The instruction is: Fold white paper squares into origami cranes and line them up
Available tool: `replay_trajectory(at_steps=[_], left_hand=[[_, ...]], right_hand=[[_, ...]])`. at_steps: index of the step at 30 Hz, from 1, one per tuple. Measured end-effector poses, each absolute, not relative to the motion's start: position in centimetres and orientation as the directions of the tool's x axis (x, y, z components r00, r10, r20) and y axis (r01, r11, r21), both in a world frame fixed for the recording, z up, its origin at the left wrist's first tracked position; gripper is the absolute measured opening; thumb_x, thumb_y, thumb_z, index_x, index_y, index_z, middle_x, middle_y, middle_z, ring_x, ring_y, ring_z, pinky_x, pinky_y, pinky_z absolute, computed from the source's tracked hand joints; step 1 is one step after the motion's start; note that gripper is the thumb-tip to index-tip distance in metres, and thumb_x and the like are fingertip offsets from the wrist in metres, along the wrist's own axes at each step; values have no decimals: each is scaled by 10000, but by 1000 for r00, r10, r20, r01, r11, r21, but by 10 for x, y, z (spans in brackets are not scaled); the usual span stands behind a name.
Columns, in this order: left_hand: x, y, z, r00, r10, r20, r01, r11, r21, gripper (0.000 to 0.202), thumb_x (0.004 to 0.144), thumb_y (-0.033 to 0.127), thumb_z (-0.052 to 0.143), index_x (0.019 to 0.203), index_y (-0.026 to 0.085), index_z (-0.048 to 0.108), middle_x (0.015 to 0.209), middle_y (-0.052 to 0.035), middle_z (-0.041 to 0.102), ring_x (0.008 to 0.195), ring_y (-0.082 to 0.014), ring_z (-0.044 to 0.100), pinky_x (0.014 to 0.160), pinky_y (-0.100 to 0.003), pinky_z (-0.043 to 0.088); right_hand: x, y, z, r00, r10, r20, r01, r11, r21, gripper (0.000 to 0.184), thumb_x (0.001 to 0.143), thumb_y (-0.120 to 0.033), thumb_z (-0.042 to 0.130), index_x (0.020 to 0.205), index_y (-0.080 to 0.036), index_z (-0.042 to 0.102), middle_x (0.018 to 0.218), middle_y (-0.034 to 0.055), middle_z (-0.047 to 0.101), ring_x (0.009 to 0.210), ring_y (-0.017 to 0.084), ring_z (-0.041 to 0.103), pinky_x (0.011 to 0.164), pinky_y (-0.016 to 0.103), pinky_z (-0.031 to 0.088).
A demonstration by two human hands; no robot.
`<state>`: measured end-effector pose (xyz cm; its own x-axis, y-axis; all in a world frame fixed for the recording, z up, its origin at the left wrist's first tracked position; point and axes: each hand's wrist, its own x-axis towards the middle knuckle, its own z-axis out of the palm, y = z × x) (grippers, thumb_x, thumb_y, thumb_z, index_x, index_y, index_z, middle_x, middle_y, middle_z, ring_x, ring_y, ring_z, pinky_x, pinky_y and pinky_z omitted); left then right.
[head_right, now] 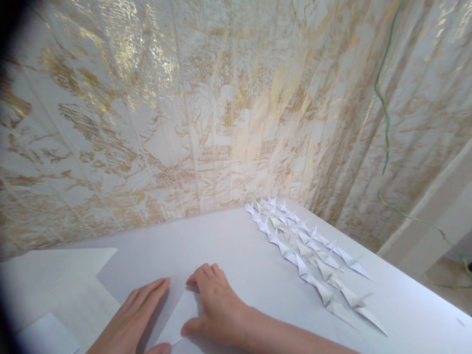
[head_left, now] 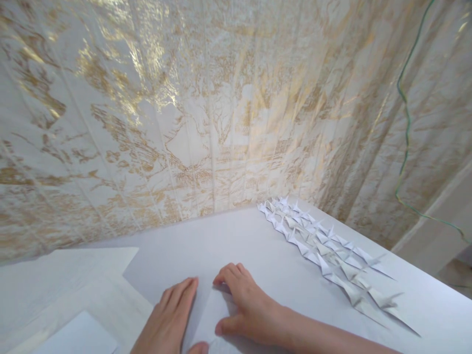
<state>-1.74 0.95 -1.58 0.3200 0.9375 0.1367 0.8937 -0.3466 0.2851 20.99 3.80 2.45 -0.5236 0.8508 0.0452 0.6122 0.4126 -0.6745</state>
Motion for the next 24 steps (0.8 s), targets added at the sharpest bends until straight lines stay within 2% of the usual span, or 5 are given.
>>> replay_trajectory(at_steps=[5,9,15,21,24], left_hand=[[24,24,12,398,910,115,830,-411,378,801,516,144,532,1316,148,570,1354,-126,625,1259,-298,535,1044,-471,429],[35,30,37,465,884,-47,842,-425,331,528,481,127,502,969,230,675,1090,-61,694,1067,-286,611,906,-450,480],[49,37,44,401,915,-37,880,-374,291,769,497,64,571,1263,126,564,1310,-132,617,1209,-302,545,997,-448,425],[55,41,44,361,933,-18,894,-340,293,709,485,6,620,1183,132,608,1157,-93,695,1107,-298,607,920,-426,455],[54,34,44,324,946,-4,905,-309,291,561,509,20,581,1044,175,650,948,-44,722,904,-260,664,808,-373,475]], right_hand=[[222,42,17,-571,813,116,577,497,-648,683,578,-317,898,1154,-174,559,1259,87,516,1155,279,448,1019,409,353],[222,43,19,-544,837,59,635,456,-624,561,558,-351,920,972,-189,578,1132,58,551,1070,265,480,951,401,392],[218,39,25,-500,865,52,670,424,-610,727,515,-269,927,1111,-142,531,1158,116,552,1083,310,487,972,473,390],[218,25,30,-564,814,140,376,404,-834,751,592,-32,761,1271,-170,471,1270,109,530,1204,271,506,1049,381,387],[224,20,33,-546,817,185,300,397,-867,690,636,5,640,1271,-195,458,1276,91,530,1195,235,524,1044,354,396]])
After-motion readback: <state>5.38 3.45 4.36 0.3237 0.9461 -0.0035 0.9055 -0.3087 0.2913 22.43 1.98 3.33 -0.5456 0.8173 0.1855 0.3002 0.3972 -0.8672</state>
